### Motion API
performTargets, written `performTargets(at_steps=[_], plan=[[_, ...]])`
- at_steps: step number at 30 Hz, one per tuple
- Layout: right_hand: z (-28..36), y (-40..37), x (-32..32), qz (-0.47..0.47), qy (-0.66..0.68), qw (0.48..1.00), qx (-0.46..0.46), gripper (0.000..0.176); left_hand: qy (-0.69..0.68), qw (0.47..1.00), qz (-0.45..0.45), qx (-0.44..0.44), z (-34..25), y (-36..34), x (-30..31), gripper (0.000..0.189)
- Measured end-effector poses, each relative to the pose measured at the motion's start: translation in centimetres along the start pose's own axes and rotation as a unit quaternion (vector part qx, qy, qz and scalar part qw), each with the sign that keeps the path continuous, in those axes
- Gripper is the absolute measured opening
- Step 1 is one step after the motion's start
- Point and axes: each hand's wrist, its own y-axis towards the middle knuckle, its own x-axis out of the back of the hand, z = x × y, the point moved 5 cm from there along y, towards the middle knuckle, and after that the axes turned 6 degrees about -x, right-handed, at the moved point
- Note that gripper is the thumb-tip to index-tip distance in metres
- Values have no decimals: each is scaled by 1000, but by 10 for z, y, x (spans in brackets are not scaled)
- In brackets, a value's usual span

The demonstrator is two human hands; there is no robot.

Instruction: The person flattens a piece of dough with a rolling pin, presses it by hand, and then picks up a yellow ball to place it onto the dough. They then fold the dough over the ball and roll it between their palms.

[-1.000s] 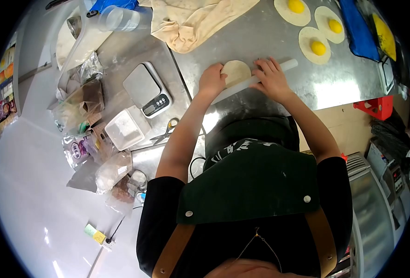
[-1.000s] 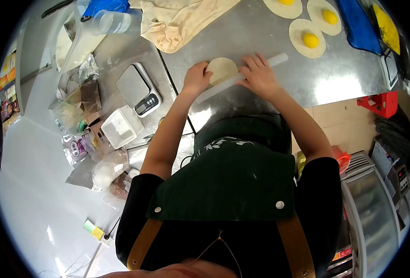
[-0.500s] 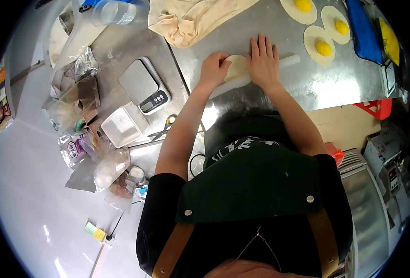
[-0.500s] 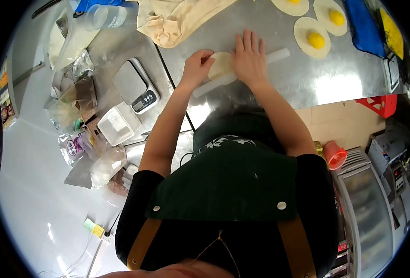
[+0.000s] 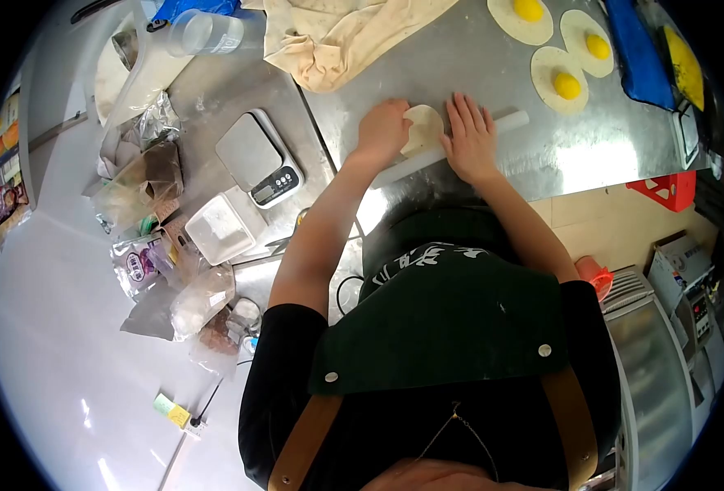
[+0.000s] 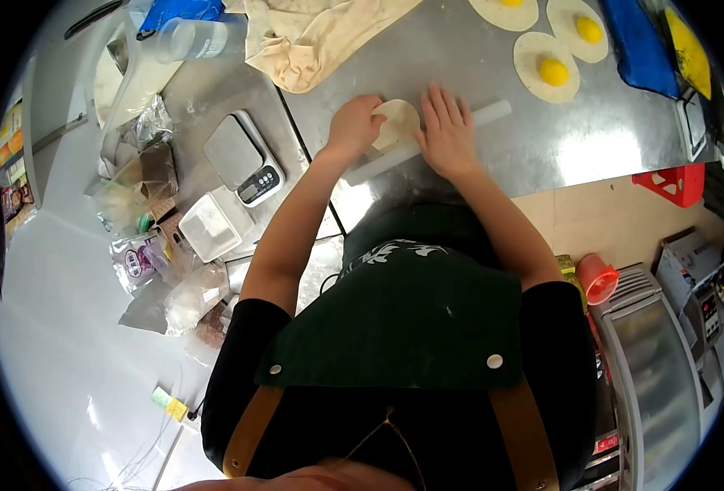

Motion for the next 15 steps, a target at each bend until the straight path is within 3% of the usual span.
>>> performTargets(at_steps=[4, 7, 10, 15], plan=[[-27, -42, 13, 92, 36, 989, 110, 49, -11, 1000, -21, -12, -27, -20, 18, 18], [-34, -47, 24, 120, 43, 981, 146, 37, -155, 983, -38, 88, -22, -28, 28, 18], [-31, -34, 35, 118, 47, 980, 155, 34, -46, 986, 60, 148, 12, -32, -5, 20], [-17, -5, 32, 117, 47, 977, 172, 35, -55, 987, 35, 146, 17, -40, -8, 21]])
